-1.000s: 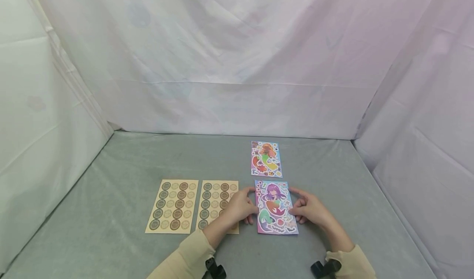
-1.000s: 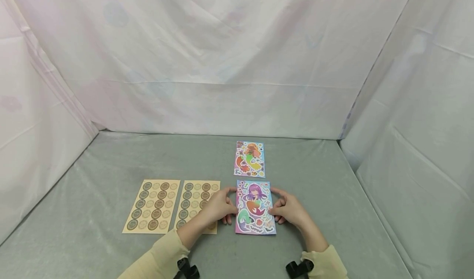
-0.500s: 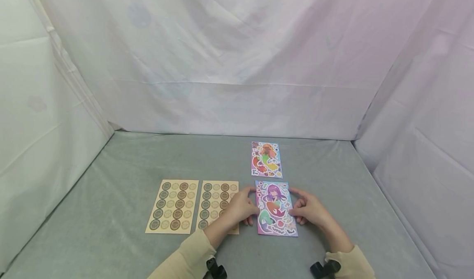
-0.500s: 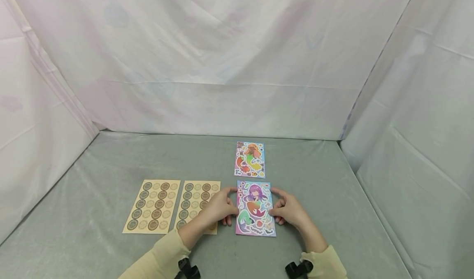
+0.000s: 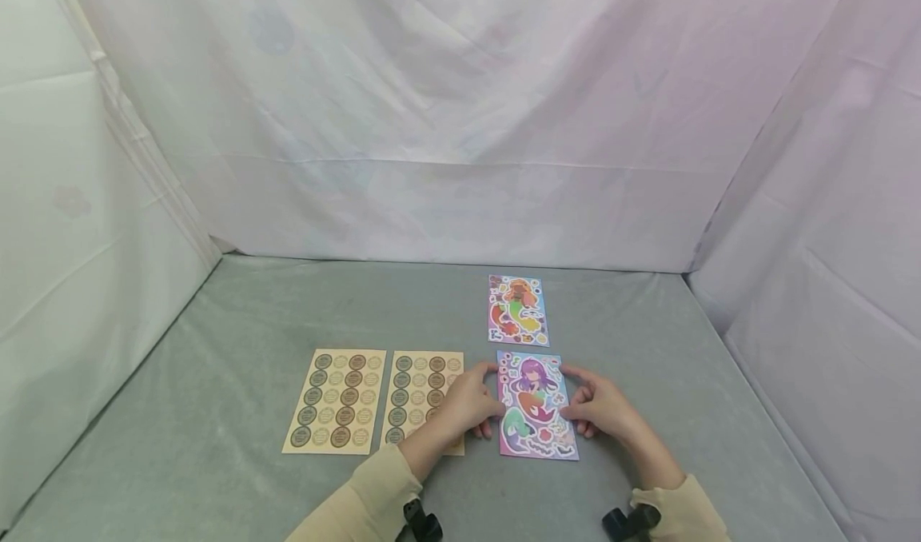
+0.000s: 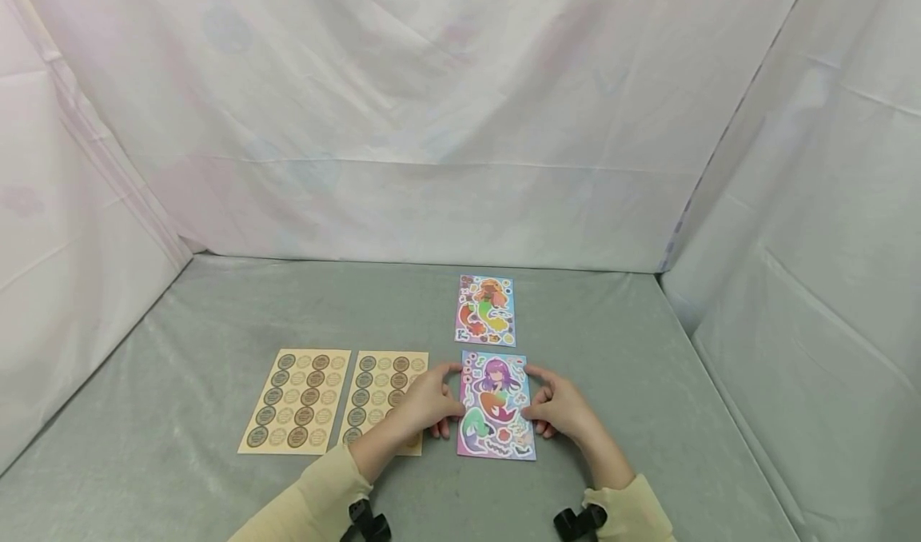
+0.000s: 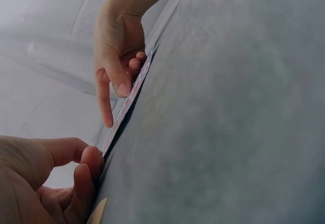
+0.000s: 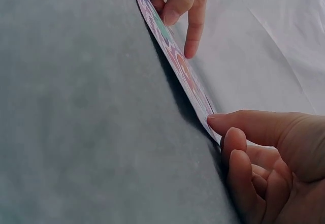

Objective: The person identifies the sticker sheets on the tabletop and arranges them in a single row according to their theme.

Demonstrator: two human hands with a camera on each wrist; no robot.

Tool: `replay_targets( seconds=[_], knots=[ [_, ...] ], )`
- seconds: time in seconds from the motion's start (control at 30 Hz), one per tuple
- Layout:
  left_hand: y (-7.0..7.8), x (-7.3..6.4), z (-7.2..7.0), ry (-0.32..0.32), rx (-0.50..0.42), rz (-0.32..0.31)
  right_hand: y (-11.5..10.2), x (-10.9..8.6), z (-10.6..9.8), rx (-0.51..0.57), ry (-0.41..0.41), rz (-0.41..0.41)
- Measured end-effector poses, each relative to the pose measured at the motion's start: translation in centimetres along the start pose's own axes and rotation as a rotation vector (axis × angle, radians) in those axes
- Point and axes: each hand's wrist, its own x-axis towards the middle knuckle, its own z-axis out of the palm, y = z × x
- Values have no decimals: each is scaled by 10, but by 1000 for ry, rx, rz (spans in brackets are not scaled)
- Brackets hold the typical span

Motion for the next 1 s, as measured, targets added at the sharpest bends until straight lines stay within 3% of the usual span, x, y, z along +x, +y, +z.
replay_targets(
  seconds=[0.47, 1.0],
  knots=[
    [0, -1, -2, -35, -43, 4, 0, 2, -2, -11, -22, 4],
    [-4, 2, -4, -75, -54, 31, -6, 3, -6, -21, -4, -43]
  ],
)
